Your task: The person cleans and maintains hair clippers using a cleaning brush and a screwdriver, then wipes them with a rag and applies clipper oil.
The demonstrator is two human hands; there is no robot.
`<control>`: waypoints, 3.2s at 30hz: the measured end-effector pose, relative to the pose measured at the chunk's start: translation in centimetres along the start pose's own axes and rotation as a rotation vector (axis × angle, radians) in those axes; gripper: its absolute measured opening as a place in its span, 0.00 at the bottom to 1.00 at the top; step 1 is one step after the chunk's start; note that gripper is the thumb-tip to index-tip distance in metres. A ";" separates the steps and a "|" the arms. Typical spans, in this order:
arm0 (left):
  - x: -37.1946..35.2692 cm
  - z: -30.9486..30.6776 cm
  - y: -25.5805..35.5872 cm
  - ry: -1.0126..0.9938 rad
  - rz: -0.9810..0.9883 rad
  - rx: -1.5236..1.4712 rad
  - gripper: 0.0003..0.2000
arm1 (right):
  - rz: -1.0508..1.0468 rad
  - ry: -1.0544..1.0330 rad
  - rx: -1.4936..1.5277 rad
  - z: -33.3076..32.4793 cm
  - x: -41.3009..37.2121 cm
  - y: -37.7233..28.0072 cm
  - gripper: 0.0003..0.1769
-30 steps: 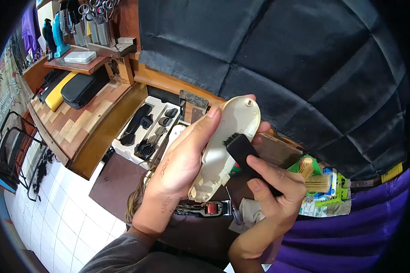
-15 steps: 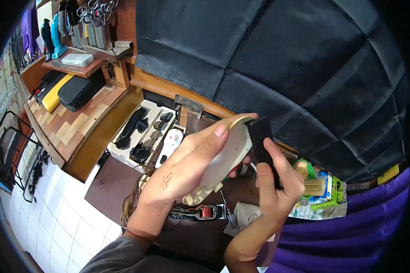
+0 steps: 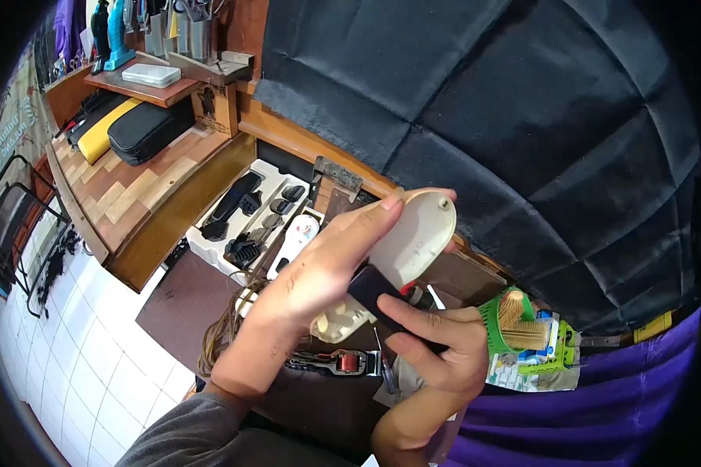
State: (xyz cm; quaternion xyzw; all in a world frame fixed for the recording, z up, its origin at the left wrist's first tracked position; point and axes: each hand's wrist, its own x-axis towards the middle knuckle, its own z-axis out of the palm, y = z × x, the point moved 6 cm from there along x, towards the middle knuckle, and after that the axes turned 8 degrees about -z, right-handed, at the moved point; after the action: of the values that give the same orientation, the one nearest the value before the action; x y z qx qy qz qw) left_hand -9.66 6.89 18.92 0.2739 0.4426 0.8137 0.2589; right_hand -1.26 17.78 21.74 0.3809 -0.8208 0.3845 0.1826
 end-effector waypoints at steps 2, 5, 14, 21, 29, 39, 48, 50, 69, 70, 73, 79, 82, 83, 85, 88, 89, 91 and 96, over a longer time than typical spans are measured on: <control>0.0 -0.2 -0.2 -0.034 0.000 -0.037 0.26 | 0.068 -0.050 -0.018 0.5 -0.1 0.3 0.20; 0.0 -0.3 -0.7 0.000 -0.104 -0.014 0.26 | 0.221 0.615 -0.051 -0.3 -1.5 2.6 0.22; -0.3 -1.3 -1.1 0.102 -0.232 0.185 0.27 | 0.364 0.843 0.013 -0.2 -2.4 1.8 0.21; 0.8 -1.9 -0.7 0.081 -0.036 0.018 0.26 | 0.067 0.117 0.063 0.5 -0.3 1.8 0.22; 0.7 -3.1 0.4 0.137 0.108 0.031 0.29 | 0.188 -0.190 -0.056 2.0 0.3 1.3 0.23; 0.2 -2.5 2.1 0.197 0.429 0.196 0.33 | 0.119 0.286 0.028 3.5 0.8 1.4 0.32; -1.2 -5.2 4.1 -0.048 0.577 -0.349 0.29 | 0.234 0.336 0.178 2.5 -0.2 -0.5 0.28; -1.0 -4.3 3.7 0.021 0.524 -0.244 0.30 | 0.019 0.289 0.029 3.4 1.3 -0.4 0.29; -0.7 -3.2 3.0 0.085 0.387 -0.236 0.30 | -0.005 -0.077 0.027 4.2 1.4 -0.9 0.37; -0.6 -3.4 2.9 0.050 0.388 -0.349 0.30 | -0.062 -0.162 0.077 3.5 1.1 -1.4 0.37; -0.4 -4.2 3.0 0.024 0.397 -0.463 0.29 | -0.072 -0.361 -0.090 3.4 -1.3 -1.6 0.32; -0.1 -3.0 2.3 0.168 0.283 -0.121 0.32 | 0.066 0.211 -0.039 3.5 0.9 -1.0 0.40; 0.1 -3.3 1.9 0.103 0.310 -0.113 0.30 | 0.261 0.101 -0.046 5.4 1.5 -0.4 0.38; 0.1 -4.7 1.8 0.162 0.363 -0.270 0.29 | 0.195 0.012 -0.078 5.1 1.6 -1.4 0.38; -0.2 -6.6 2.3 0.204 0.432 -0.466 0.26 | 0.237 -0.198 -0.034 4.6 0.4 -1.8 0.40; -0.8 -7.1 3.0 0.156 0.503 -0.545 0.26 | 0.341 -0.553 0.036 4.4 -1.2 -1.8 0.41; -0.8 -7.0 3.1 0.154 0.500 -0.543 0.26 | 0.342 -0.518 0.018 3.9 -0.9 -1.9 0.40; -0.6 -6.3 3.0 0.086 0.453 -0.561 0.27 | 0.201 -0.348 -0.062 3.8 -0.3 -1.7 0.39; -0.2 -5.2 2.7 0.065 0.375 -0.524 0.26 | 0.113 -0.018 -0.016 2.8 -0.5 -1.7 0.37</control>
State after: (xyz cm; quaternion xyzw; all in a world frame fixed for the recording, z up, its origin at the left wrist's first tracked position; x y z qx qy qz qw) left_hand -13.49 2.49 18.80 0.2487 0.1678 0.9418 0.1519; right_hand 0.31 15.19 20.49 0.3359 -0.8456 0.3842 0.1565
